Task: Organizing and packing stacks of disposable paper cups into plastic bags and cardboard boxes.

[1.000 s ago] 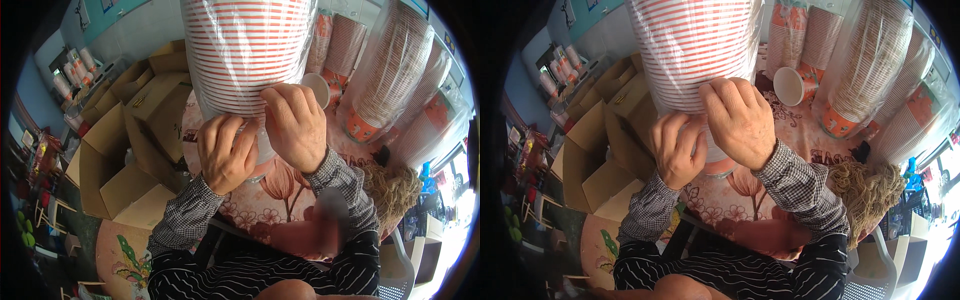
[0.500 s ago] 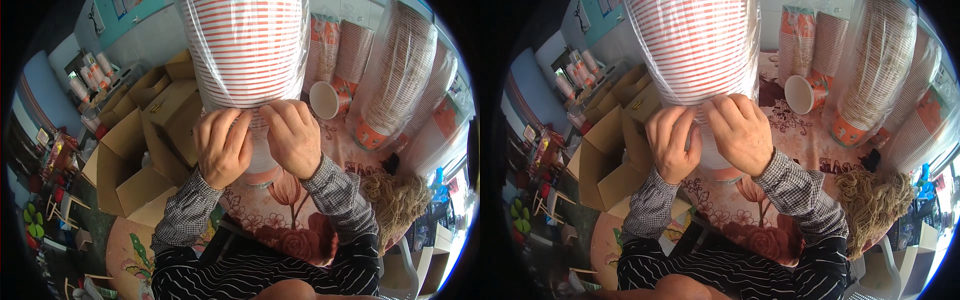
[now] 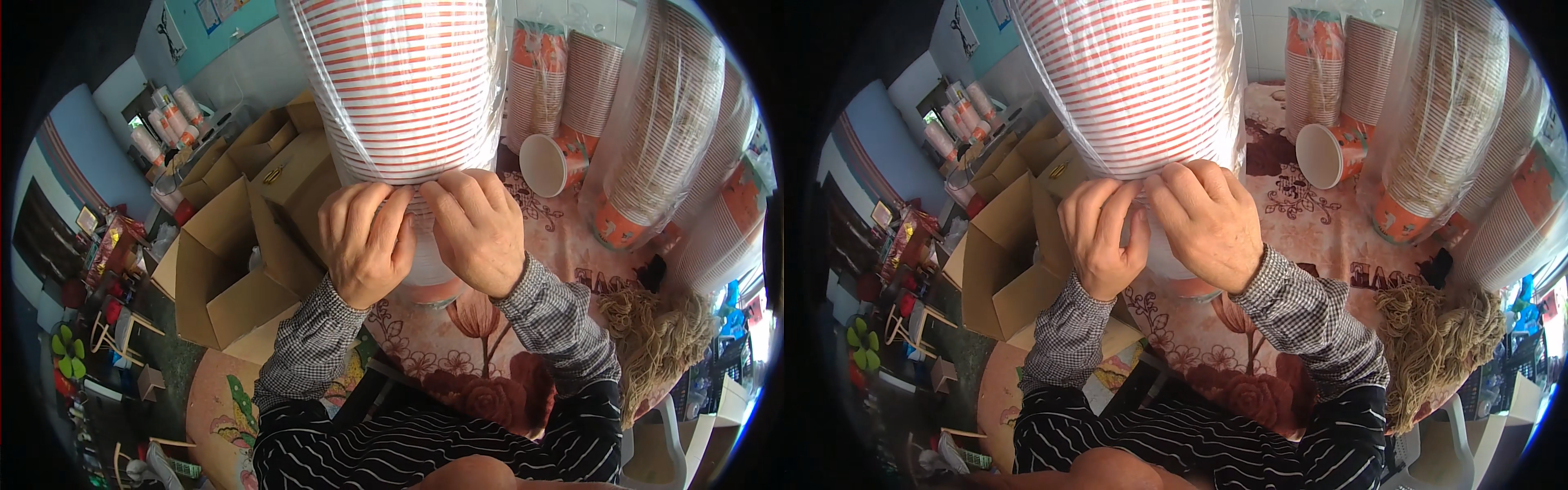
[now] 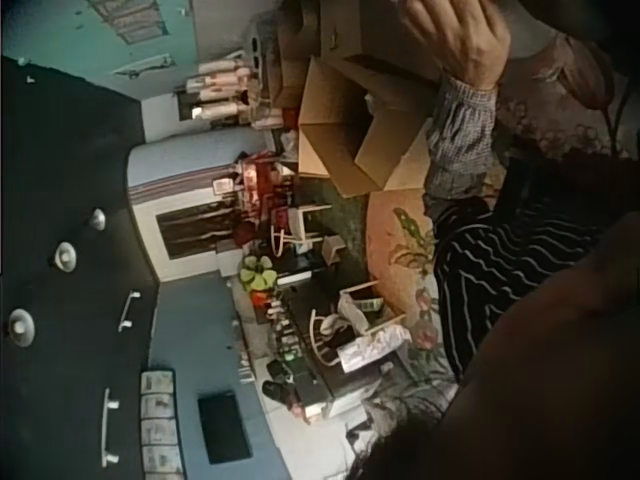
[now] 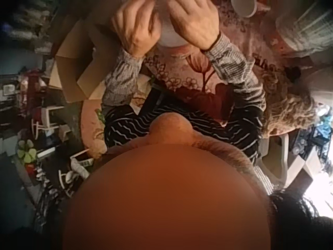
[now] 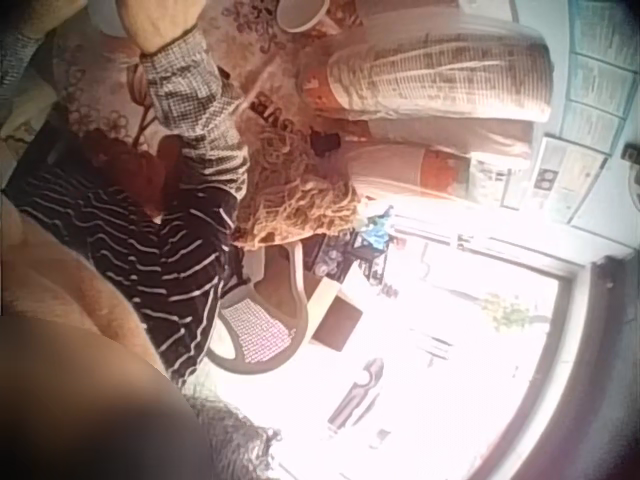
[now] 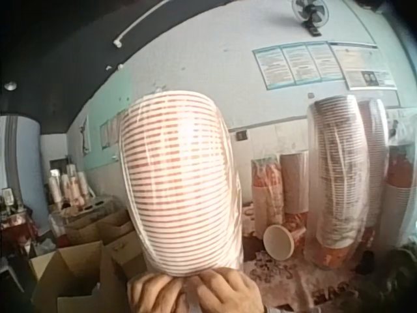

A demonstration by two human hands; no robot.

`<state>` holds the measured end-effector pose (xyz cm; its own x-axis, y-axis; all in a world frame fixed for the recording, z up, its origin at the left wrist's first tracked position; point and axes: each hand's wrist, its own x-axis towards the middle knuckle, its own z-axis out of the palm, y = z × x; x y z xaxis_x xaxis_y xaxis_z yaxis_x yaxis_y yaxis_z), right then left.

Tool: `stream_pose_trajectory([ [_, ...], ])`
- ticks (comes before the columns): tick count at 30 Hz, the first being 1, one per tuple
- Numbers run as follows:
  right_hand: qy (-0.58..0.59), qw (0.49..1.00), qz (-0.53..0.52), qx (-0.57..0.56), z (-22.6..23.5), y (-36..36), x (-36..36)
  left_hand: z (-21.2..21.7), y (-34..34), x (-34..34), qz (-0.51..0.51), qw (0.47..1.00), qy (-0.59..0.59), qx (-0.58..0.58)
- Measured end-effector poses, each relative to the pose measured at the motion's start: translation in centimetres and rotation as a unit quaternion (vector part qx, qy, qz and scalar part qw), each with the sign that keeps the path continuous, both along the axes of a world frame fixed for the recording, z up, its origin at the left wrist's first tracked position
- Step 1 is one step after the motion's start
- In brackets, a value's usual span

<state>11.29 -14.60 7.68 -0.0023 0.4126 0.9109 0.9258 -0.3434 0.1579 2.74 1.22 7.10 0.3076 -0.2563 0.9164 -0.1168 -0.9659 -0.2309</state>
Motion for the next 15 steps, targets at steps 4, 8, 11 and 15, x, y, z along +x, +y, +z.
stream_pose_trajectory([
  [4, -0.007, 1.000, 0.008, 0.000, 0.06, -0.03, 0.00, -0.07, 0.09, 0.06, -0.001, 1.000, -0.002, -0.003],
  [8, -0.012, 1.000, 0.010, -0.002, 0.05, -0.19, 0.04, -0.18, 0.09, 0.23, -0.009, 1.000, -0.010, -0.007],
  [11, -0.015, 1.000, 0.016, -0.002, 0.14, -0.19, 0.09, -0.20, 0.13, 0.22, -0.008, 1.000, -0.007, -0.006],
  [15, -0.015, 1.000, 0.022, -0.003, 0.09, -0.24, 0.17, -0.38, 0.52, 0.20, -0.019, 1.000, -0.010, -0.009],
])
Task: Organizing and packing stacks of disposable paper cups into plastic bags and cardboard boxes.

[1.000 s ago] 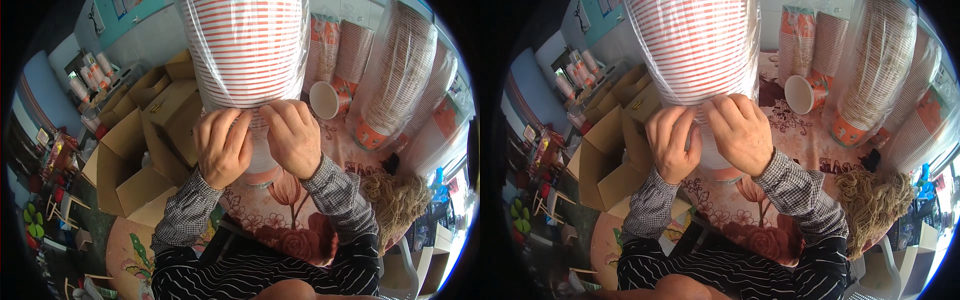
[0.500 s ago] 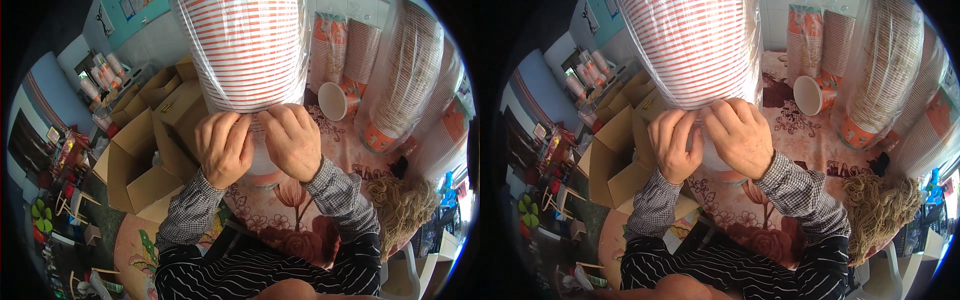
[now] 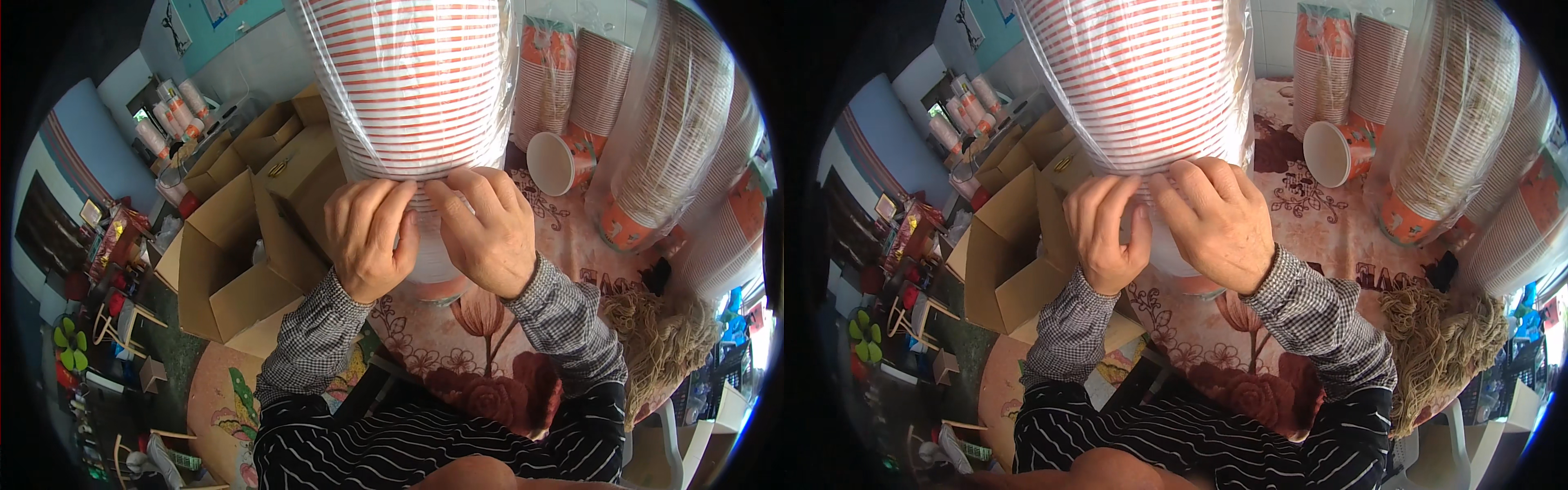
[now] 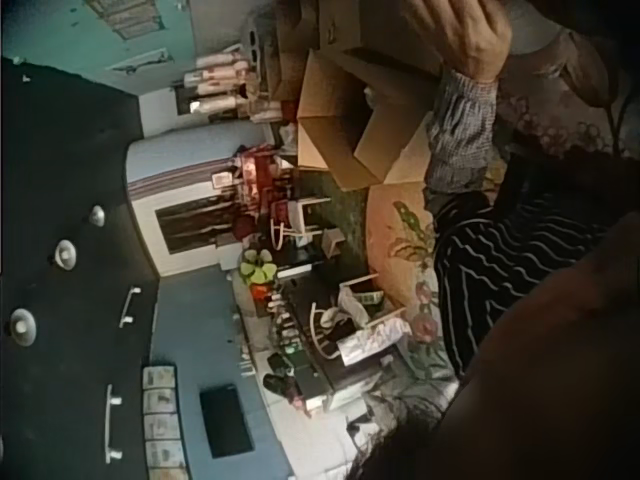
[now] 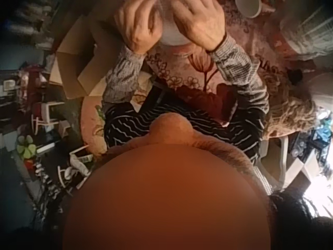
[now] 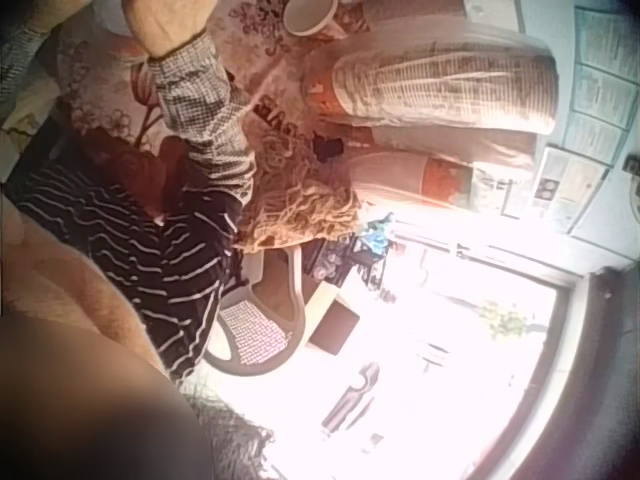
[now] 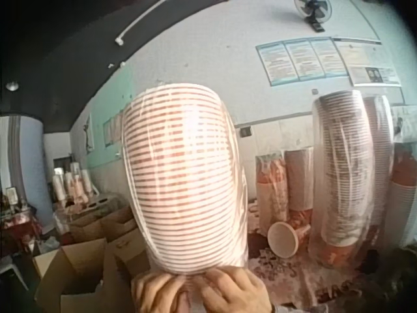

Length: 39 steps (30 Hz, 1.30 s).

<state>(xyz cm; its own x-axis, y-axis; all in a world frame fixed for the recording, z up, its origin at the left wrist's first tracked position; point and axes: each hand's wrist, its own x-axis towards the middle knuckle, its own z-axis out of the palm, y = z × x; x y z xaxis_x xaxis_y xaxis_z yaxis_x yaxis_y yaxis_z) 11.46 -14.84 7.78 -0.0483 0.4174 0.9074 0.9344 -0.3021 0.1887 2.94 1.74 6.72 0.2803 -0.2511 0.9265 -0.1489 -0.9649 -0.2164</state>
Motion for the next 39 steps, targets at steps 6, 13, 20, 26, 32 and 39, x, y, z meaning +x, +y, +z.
stream_pose_trajectory([
  [6, 0.000, 1.000, 0.005, 0.001, -0.1, 0.0, 0.2, -0.1, 0.6, 0.2, -0.016, 1.000, -0.004, 0.003],
  [13, 0.002, 1.000, 0.006, 0.006, 0.0, 0.0, 0.2, 0.4, 0.3, 0.0, 0.010, 1.000, -0.007, 0.022],
  [20, 0.003, 1.000, 0.002, 0.008, -0.2, 0.1, 0.3, 0.7, 0.4, 0.2, 0.025, 0.999, -0.019, 0.036],
  [26, -0.002, 1.000, 0.003, 0.009, -0.1, 0.1, 0.2, 0.8, 0.7, 0.3, 0.022, 0.998, -0.024, 0.051],
  [32, -0.006, 1.000, 0.001, 0.015, -0.1, 0.1, 0.2, 1.4, 0.5, 0.3, 0.004, 0.999, -0.011, 0.037],
  [39, -0.009, 1.000, 0.004, 0.015, -0.1, 0.0, 0.3, 1.6, 0.4, 0.4, 0.007, 0.999, -0.017, 0.028],
])
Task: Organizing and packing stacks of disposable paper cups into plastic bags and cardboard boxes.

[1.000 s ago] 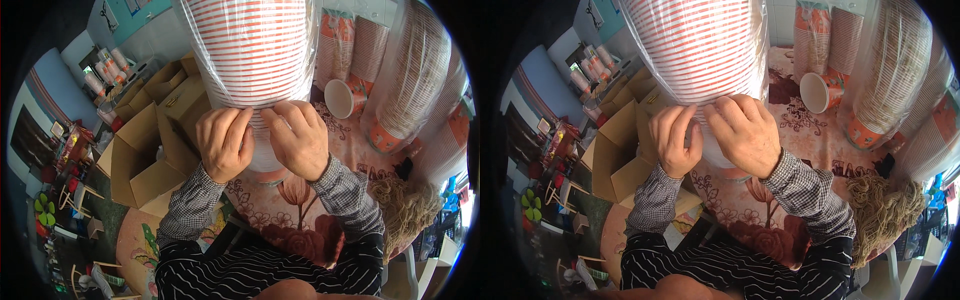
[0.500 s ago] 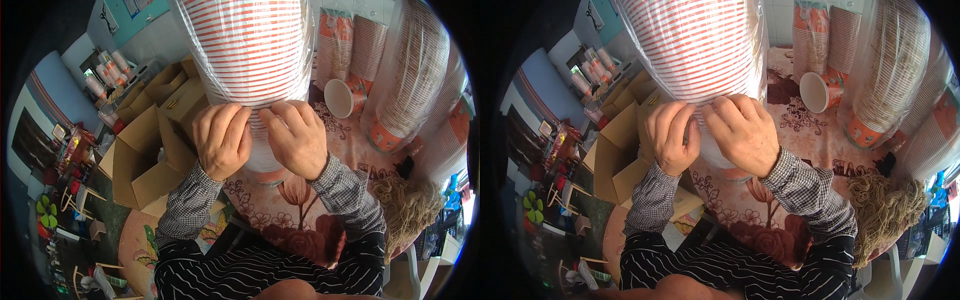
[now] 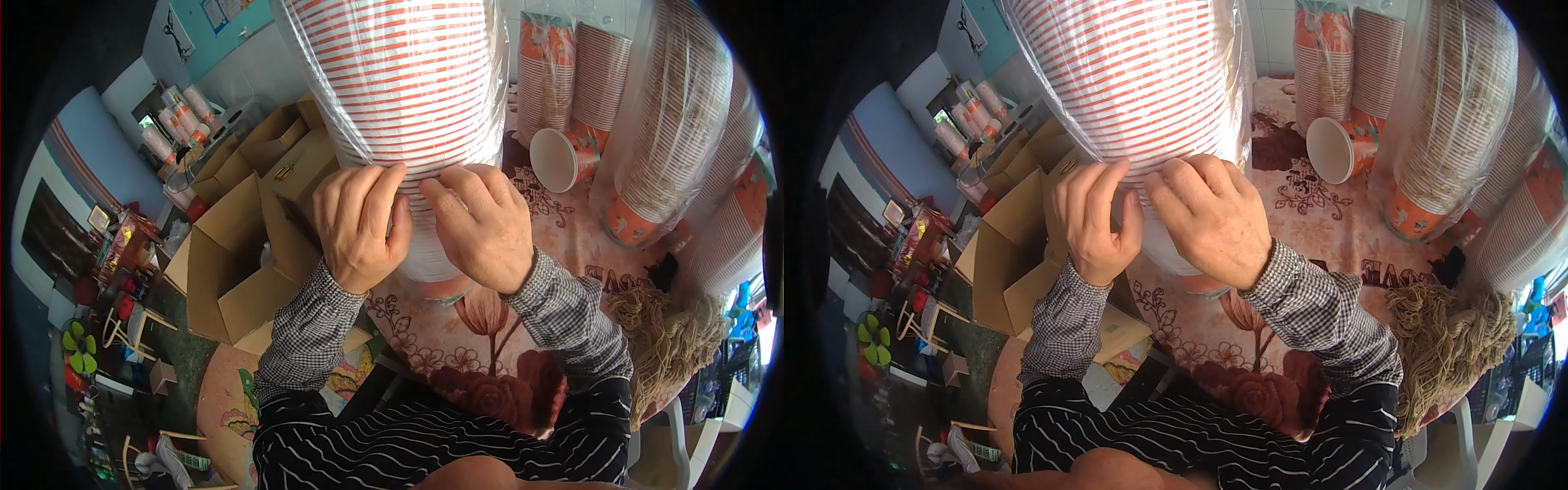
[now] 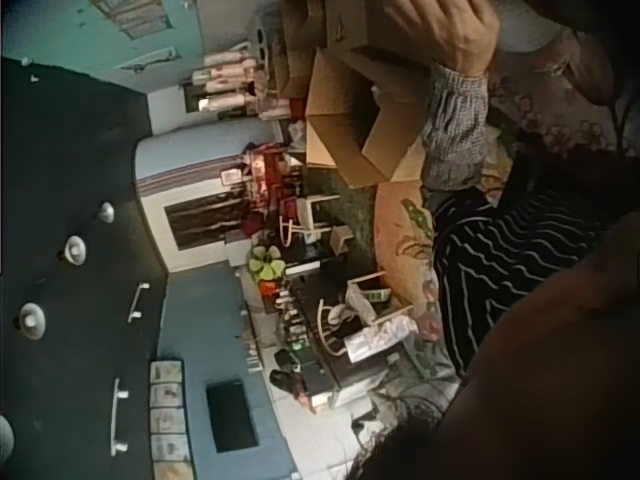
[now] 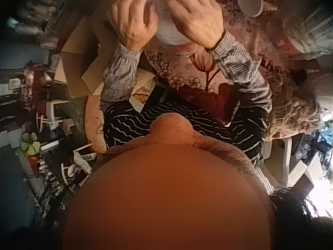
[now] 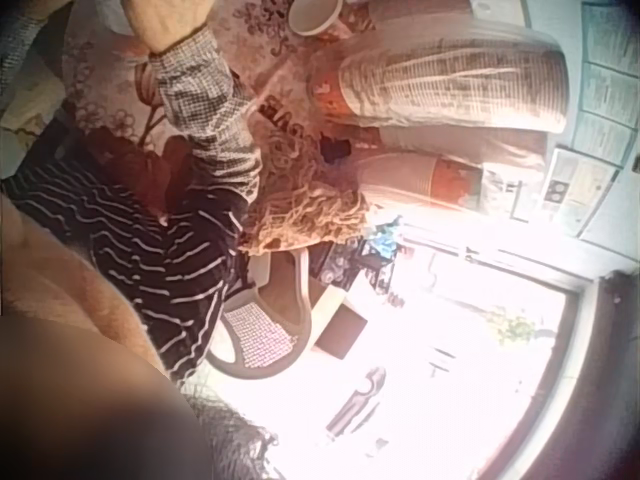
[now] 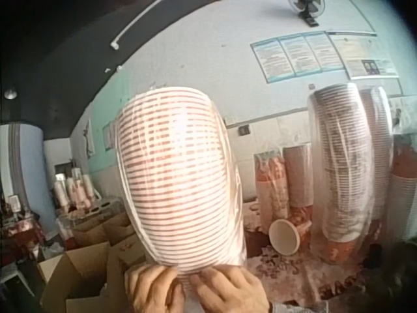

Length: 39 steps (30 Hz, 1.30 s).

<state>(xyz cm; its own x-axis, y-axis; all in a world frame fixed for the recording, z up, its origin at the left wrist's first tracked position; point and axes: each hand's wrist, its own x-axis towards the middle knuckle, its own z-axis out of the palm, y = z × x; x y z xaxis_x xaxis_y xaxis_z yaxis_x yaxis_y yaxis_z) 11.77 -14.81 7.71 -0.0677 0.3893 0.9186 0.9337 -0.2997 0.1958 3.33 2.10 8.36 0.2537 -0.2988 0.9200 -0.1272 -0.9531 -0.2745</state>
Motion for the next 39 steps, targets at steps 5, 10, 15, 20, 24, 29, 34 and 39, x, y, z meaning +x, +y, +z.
stream_pose_trajectory([
  [5, -0.003, 1.000, -0.001, 0.000, -0.1, 0.0, 0.1, 0.3, -0.2, -0.1, 0.015, 1.000, 0.004, 0.012],
  [10, -0.001, 1.000, -0.002, 0.003, 0.0, 0.0, 0.0, 1.2, -0.4, -0.1, 0.022, 0.999, 0.003, 0.023],
  [15, -0.002, 1.000, 0.001, 0.008, -0.1, 0.1, 0.1, 1.4, -0.4, -0.1, 0.028, 0.999, 0.002, 0.025],
  [20, 0.004, 1.000, 0.004, 0.004, -0.1, 0.0, 0.0, 1.4, -0.4, 0.0, 0.027, 0.999, -0.014, 0.032],
  [24, 0.003, 1.000, 0.000, 0.005, -0.2, -0.1, 0.2, 1.4, -0.5, 0.1, 0.023, 0.999, -0.014, 0.033],
  [29, 0.002, 1.000, 0.004, 0.007, -0.1, 0.0, 0.1, 1.9, -0.7, -0.1, 0.017, 1.000, 0.004, 0.024],
  [34, 0.004, 1.000, 0.001, 0.006, -0.2, -0.1, 0.2, 1.9, -0.5, 0.2, 0.015, 1.000, -0.005, 0.026],
  [39, 0.001, 1.000, 0.001, 0.007, -0.1, 0.0, 0.1, 1.8, -0.4, 0.2, 0.010, 1.000, -0.007, 0.018],
])
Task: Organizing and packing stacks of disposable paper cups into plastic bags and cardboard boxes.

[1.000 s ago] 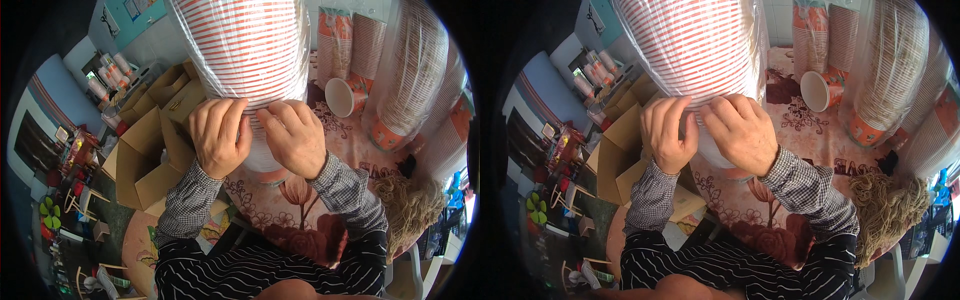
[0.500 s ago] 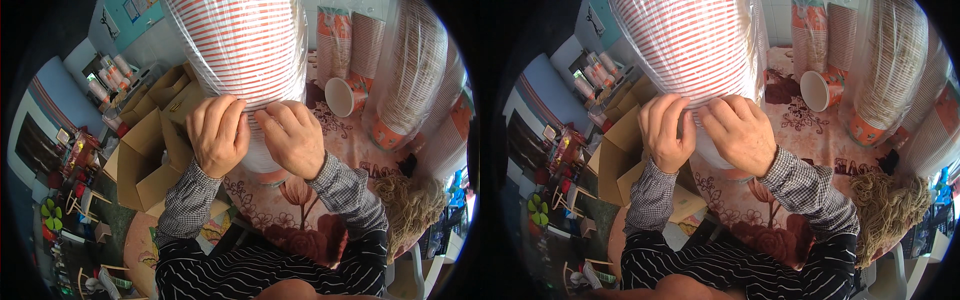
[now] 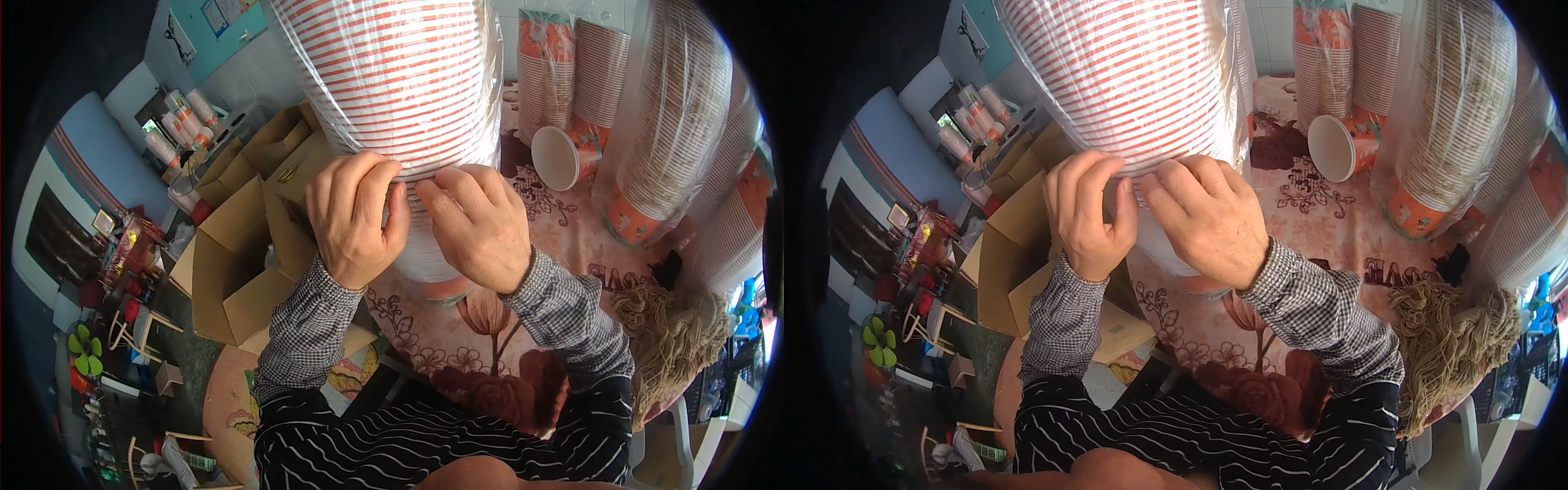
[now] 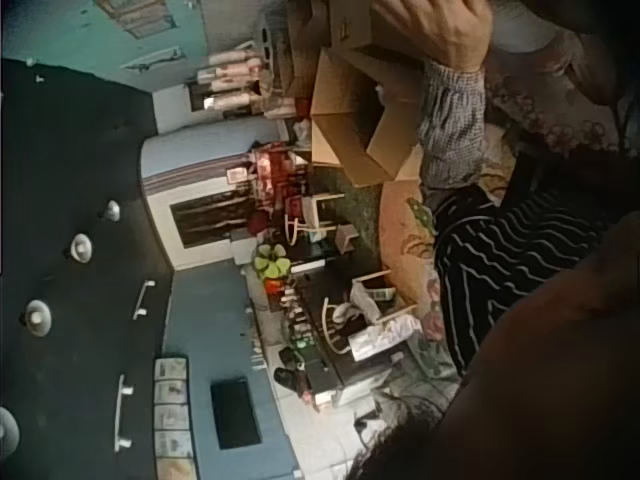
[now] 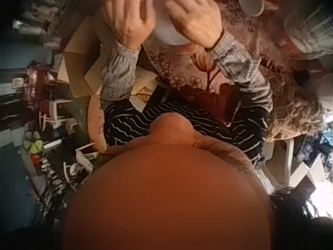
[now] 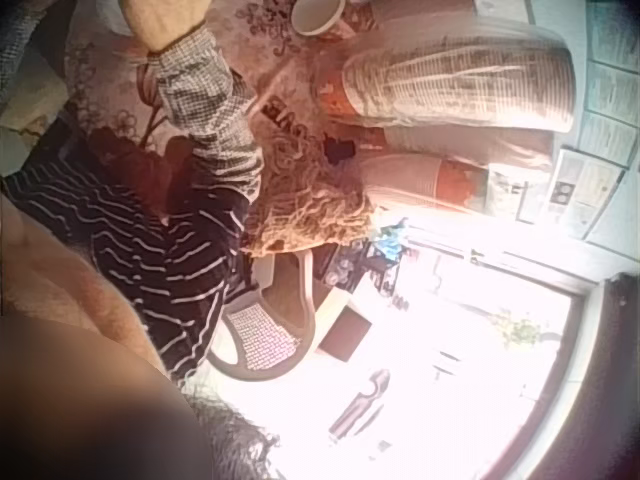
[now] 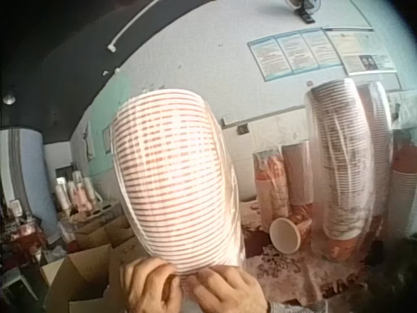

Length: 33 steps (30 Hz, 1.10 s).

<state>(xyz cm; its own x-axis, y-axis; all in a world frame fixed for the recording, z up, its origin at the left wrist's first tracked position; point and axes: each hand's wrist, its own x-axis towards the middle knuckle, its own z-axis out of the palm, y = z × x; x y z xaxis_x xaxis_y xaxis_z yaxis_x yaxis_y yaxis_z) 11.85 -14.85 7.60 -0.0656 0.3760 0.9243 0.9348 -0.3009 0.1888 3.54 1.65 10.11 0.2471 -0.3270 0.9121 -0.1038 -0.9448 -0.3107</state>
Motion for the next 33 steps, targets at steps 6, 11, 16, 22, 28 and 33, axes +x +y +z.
stream_pose_trajectory([
  [6, -0.001, 1.000, 0.006, -0.002, -0.1, 0.1, 0.1, 0.0, -0.2, -0.2, 0.009, 1.000, 0.017, -0.017],
  [11, -0.002, 1.000, 0.004, -0.001, -0.1, 0.1, 0.2, 0.4, -0.3, -0.2, 0.013, 1.000, 0.011, 0.004],
  [16, -0.002, 1.000, 0.005, 0.001, 0.0, 0.1, 0.0, 1.2, -0.2, -0.2, 0.016, 1.000, 0.003, 0.021],
  [22, -0.004, 1.000, 0.007, 0.004, -0.1, 0.1, 0.3, 1.7, -0.4, 0.2, 0.021, 0.999, -0.014, 0.030],
  [28, 0.009, 1.000, 0.014, 0.003, -0.1, 0.0, 0.2, 1.6, -0.5, 0.2, 0.020, 0.999, -0.011, 0.031],
  [33, 0.020, 0.999, 0.027, 0.003, 0.1, -0.2, 0.1, 1.5, -0.3, 0.5, 0.012, 1.000, -0.016, 0.016],
])
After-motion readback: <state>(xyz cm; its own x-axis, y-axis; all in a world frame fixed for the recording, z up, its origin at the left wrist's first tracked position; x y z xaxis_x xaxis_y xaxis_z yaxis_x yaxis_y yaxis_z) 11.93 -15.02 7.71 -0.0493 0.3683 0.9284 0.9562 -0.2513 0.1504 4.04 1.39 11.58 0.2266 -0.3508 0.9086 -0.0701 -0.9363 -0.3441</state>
